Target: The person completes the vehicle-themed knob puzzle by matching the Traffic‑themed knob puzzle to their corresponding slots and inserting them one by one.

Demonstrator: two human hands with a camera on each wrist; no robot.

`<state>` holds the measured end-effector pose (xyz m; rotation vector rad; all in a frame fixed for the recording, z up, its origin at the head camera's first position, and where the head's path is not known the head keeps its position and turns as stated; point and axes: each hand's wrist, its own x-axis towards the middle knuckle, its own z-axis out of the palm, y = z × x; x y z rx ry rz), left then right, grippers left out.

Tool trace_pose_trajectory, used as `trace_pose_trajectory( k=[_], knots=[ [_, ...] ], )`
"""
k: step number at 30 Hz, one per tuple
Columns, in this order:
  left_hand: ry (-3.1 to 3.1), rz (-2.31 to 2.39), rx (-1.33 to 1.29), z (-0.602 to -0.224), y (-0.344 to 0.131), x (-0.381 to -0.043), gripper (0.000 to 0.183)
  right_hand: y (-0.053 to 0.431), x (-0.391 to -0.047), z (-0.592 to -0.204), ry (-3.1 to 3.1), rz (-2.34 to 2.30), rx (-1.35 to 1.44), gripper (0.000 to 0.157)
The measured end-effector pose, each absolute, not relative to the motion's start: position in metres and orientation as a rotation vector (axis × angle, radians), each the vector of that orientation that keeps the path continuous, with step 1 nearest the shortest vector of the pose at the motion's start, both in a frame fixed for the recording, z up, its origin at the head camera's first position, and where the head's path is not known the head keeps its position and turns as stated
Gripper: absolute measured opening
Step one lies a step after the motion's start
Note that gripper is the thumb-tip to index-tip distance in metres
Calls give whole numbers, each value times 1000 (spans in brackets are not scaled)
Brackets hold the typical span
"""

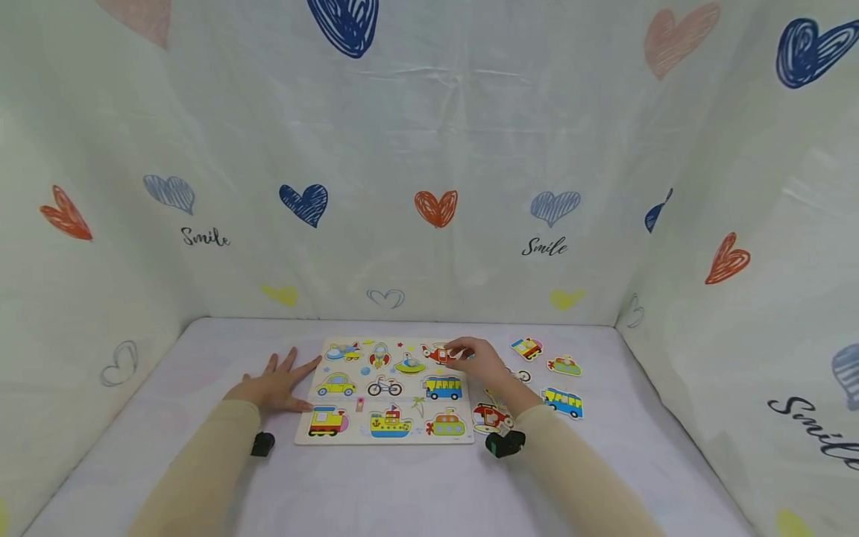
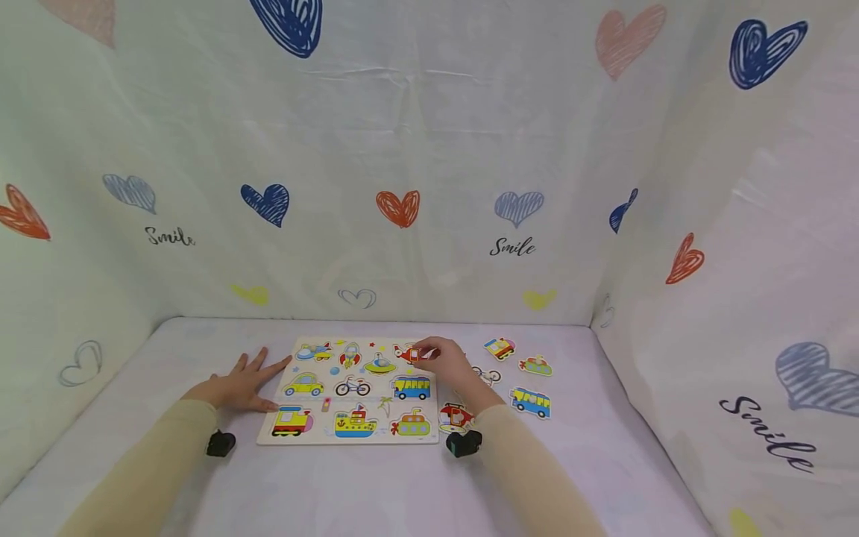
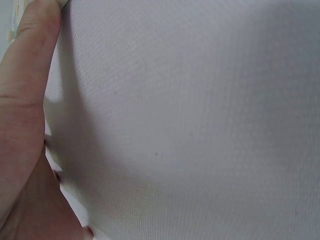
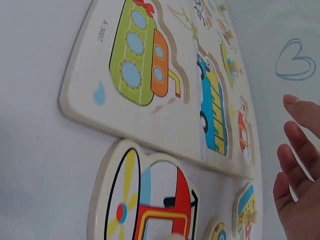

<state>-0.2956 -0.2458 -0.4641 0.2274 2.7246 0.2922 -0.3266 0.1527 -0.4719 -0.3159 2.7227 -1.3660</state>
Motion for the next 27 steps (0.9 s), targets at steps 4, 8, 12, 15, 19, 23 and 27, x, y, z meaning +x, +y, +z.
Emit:
trace_pose_trajectory(
  k=[4, 8, 12, 15, 19, 23, 27],
  knots=[
    [2718, 295, 222, -464, -246, -295, 105, 164, -317, -470, 2710, -1344, -282, 31],
    [2722, 286, 234, -466, -248, -296, 105, 176, -309, -473, 2693, -1309, -256, 30],
    [2729, 276, 245, -468, -248, -297, 105, 186, -300, -474, 2696, -1274, -241, 30],
    [2726, 280, 232, -469, -247, -297, 106, 193, -293, -474, 2693, -1241, -249, 30],
    [2722, 286, 221, -470, -247, -297, 107, 202, -284, -474, 2677, -1191, -289, 29],
    [2722, 290, 223, -467, -247, -297, 106, 211, -277, -472, 2645, -1135, -380, 29],
    [2723, 299, 227, -467, -247, -296, 106, 220, -274, -471, 2578, -1073, -509, 28]
  ],
)
